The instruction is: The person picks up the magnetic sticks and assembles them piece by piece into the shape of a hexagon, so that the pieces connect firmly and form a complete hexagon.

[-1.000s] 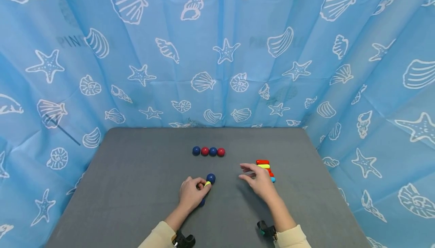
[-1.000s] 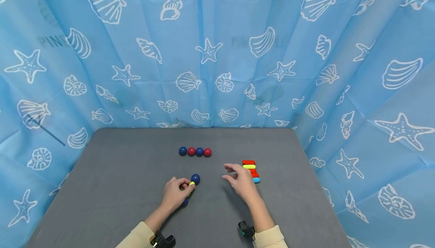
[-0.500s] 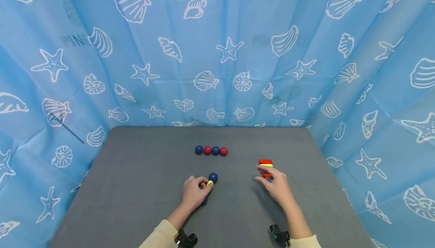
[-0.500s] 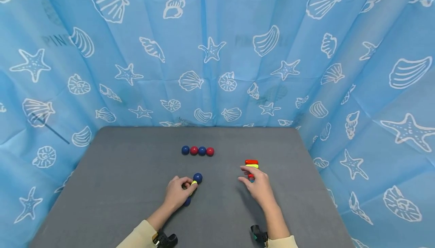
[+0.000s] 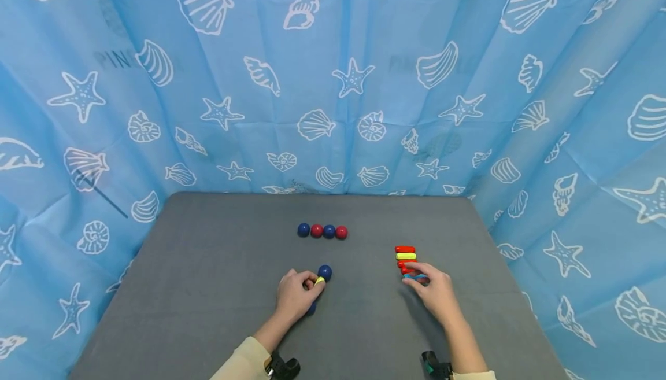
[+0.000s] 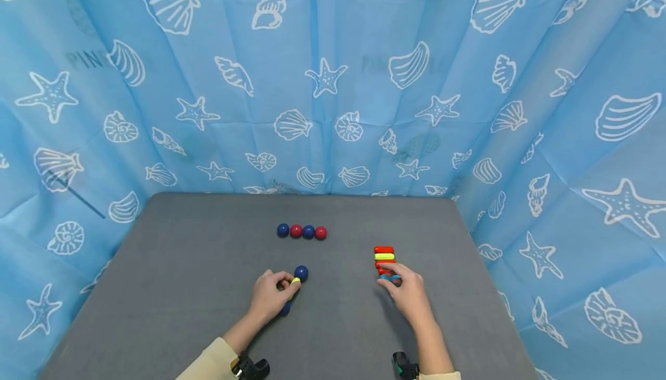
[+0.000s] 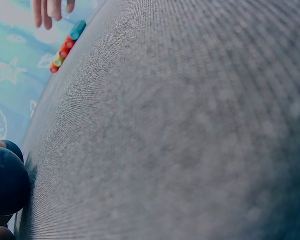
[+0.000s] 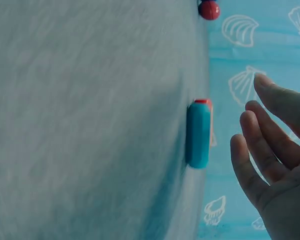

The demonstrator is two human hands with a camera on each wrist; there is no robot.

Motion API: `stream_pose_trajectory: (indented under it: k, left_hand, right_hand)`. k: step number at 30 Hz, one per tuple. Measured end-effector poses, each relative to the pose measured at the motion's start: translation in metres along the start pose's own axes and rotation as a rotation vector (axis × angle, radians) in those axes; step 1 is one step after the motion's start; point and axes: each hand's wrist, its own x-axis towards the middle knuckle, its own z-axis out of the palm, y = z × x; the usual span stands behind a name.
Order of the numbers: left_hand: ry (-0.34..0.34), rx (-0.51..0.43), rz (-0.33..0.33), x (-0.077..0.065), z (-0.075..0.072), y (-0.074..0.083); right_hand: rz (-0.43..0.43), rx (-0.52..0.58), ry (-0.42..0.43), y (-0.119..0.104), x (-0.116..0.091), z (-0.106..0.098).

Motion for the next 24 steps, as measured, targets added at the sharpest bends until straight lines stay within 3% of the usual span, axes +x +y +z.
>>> stream_pose_trajectory:
  k: [18, 24]
  left_hand:
    - [0.014, -0.002, 0.008, 0.003, -0.002, -0.002]
    - [0.002, 0.017, 0.003, 0.001, 0.002, -0.002]
  right_hand:
    - [0.109, -0.165, -0.201, 0.016, 0.008, -0.012]
    - [0.130, -0.199, -0.216, 0.019, 0.004, -0.012]
